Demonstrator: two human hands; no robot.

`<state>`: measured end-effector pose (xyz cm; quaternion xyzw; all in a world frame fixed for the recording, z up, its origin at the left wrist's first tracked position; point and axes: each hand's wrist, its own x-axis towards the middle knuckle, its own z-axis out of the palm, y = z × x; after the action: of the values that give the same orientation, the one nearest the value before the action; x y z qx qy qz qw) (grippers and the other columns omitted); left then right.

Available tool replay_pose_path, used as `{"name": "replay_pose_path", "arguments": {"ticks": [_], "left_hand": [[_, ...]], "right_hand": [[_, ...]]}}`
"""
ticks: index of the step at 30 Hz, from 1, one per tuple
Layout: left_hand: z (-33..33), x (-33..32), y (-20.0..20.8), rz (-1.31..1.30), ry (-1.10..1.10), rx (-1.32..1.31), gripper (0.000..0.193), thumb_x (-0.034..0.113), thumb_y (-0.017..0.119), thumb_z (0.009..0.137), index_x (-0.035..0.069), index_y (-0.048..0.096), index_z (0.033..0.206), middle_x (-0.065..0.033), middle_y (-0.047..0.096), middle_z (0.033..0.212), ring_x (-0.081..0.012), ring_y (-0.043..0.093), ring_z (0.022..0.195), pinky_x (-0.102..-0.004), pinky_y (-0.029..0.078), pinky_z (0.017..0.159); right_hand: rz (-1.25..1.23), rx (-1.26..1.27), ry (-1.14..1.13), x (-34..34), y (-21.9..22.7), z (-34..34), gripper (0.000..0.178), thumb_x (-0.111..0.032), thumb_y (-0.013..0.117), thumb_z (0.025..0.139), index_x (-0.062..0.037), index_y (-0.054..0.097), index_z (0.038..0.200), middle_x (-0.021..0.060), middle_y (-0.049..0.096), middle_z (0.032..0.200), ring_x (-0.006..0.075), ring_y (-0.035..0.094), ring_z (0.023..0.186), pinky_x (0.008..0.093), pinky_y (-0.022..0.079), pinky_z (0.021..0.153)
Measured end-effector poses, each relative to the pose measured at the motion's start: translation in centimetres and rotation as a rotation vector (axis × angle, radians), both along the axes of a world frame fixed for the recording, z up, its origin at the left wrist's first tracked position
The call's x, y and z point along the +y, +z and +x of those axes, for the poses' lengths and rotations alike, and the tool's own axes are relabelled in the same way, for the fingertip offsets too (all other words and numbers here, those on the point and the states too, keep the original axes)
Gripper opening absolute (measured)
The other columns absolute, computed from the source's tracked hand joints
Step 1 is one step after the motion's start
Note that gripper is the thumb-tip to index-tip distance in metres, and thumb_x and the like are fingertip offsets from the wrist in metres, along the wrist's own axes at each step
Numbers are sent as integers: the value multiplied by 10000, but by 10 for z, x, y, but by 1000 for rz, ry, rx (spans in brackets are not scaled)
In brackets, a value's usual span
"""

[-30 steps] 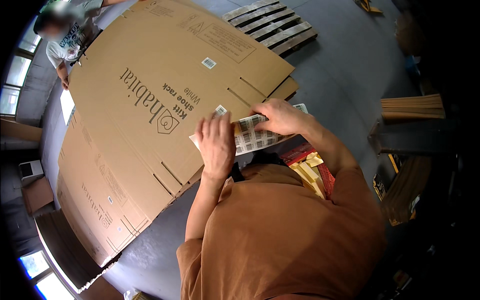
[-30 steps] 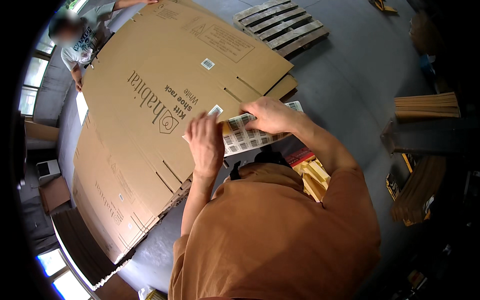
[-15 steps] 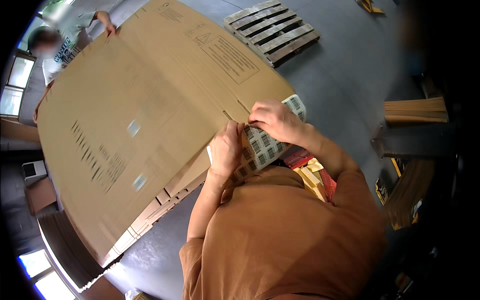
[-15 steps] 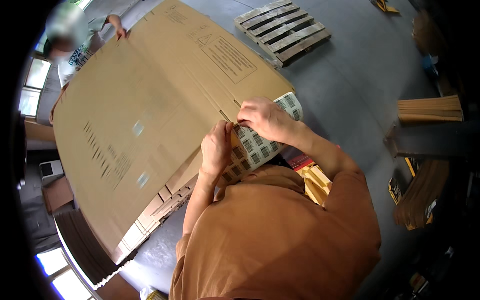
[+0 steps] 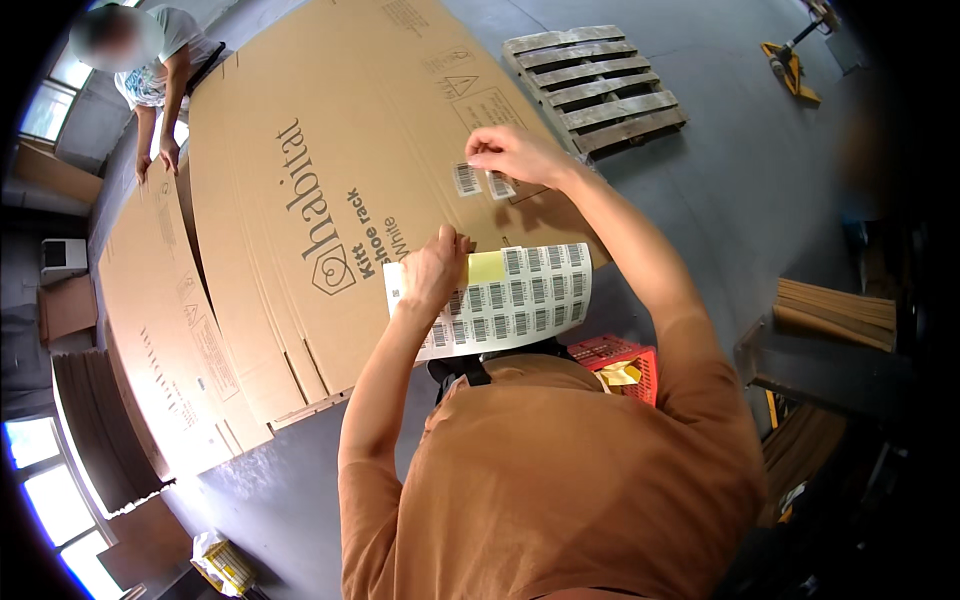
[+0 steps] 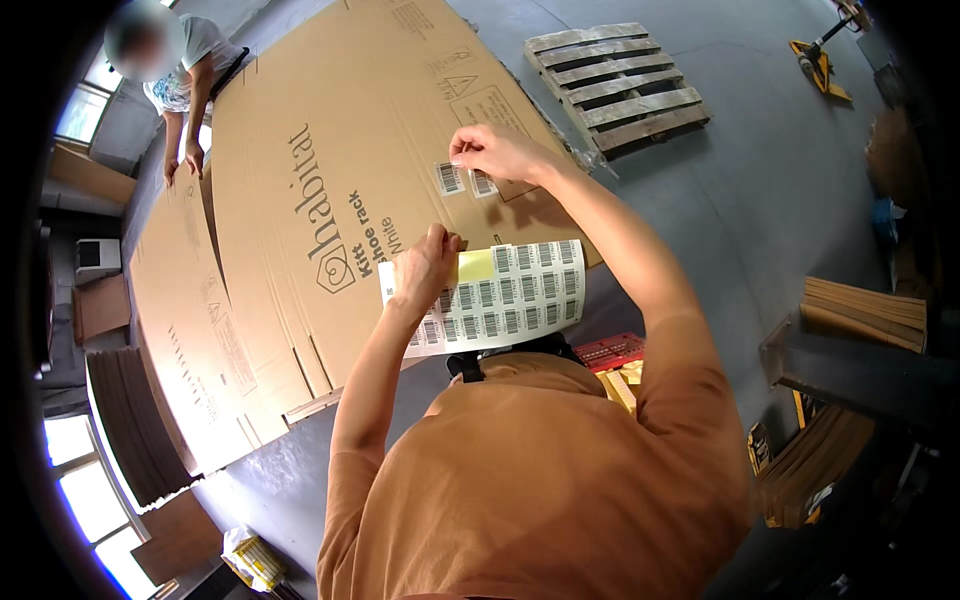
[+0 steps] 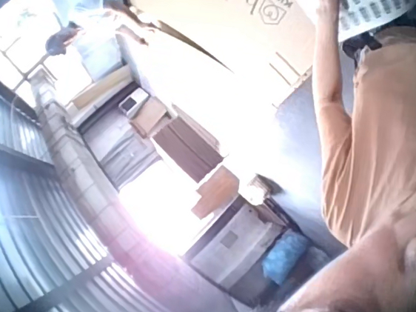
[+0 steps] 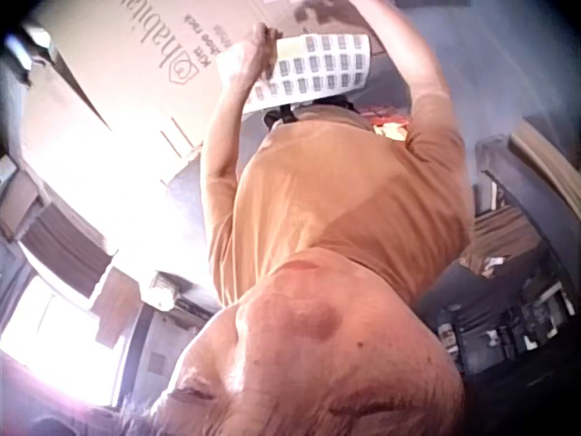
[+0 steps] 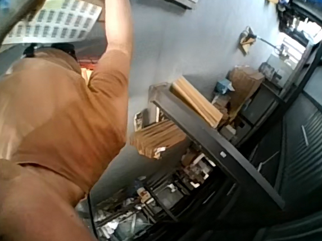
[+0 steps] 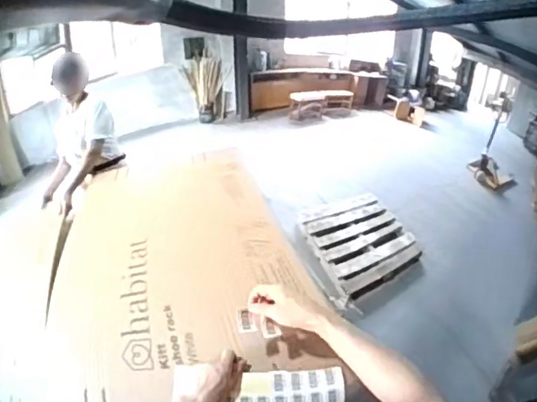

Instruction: The person applies barcode stickers to a stack of large cardboard boxes. They peel individual labels from a sheet and press them onto the top surface of the boxes, working through the stack one by one.

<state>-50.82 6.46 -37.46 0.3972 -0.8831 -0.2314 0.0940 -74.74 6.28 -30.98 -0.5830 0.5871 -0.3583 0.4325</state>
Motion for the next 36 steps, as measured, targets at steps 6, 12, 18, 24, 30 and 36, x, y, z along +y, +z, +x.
{"name": "replay_pose_path", "arguments": {"ticks": [6, 12, 18, 24, 30, 36], "left_hand": [[-9, -3, 1, -17, 46, -24, 392, 320, 563, 945, 84, 469, 1243, -139, 684, 784, -378, 659, 648, -489, 522, 564], [-29, -18, 15, 120, 12, -344, 651, 486, 469, 971, 226, 249, 1526, -168, 687, 767, -361, 680, 694, -477, 522, 597], [-37, -20, 16, 125, 24, -398, 654, 522, 463, 962, 236, 276, 1520, -194, 692, 820, -362, 692, 764, -491, 535, 668], [-16, -7, 15, 87, -13, -300, 557, 432, 497, 965, 200, 358, 1452, -169, 701, 871, -367, 688, 794, -509, 533, 691], [89, 50, -15, -229, -2, 23, 167, 229, 582, 923, 110, 552, 1036, -92, 655, 753, -298, 656, 633, -420, 527, 568], [128, 67, -6, -305, -38, 157, 89, 115, 617, 853, 96, 534, 826, -72, 593, 719, -259, 618, 543, -376, 511, 517]], "right_hand": [[76, 316, 55, -63, -66, 1, 179, -179, 646, 846, -25, 686, 930, 128, 703, 870, 236, 655, 799, 357, 502, 723], [122, 342, 62, -64, -68, 9, 165, -163, 648, 836, -19, 676, 909, 127, 694, 829, 226, 651, 762, 348, 496, 687], [137, 501, -8, -62, -64, 22, 218, -200, 697, 806, -29, 660, 935, 139, 693, 823, 258, 662, 778, 364, 502, 708], [-44, 557, -395, -45, -58, 23, 512, -297, 760, 774, -31, 552, 1159, 112, 691, 917, 260, 664, 854, 376, 507, 712], [90, -550, -490, 54, -34, 57, 235, -115, 717, 854, -66, 546, 1008, 27, 606, 830, 83, 540, 646, 208, 375, 501], [305, -755, -463, 103, -61, 142, 193, -29, 702, 852, -58, 530, 934, 37, 611, 749, 64, 524, 550, 181, 309, 422]]}}
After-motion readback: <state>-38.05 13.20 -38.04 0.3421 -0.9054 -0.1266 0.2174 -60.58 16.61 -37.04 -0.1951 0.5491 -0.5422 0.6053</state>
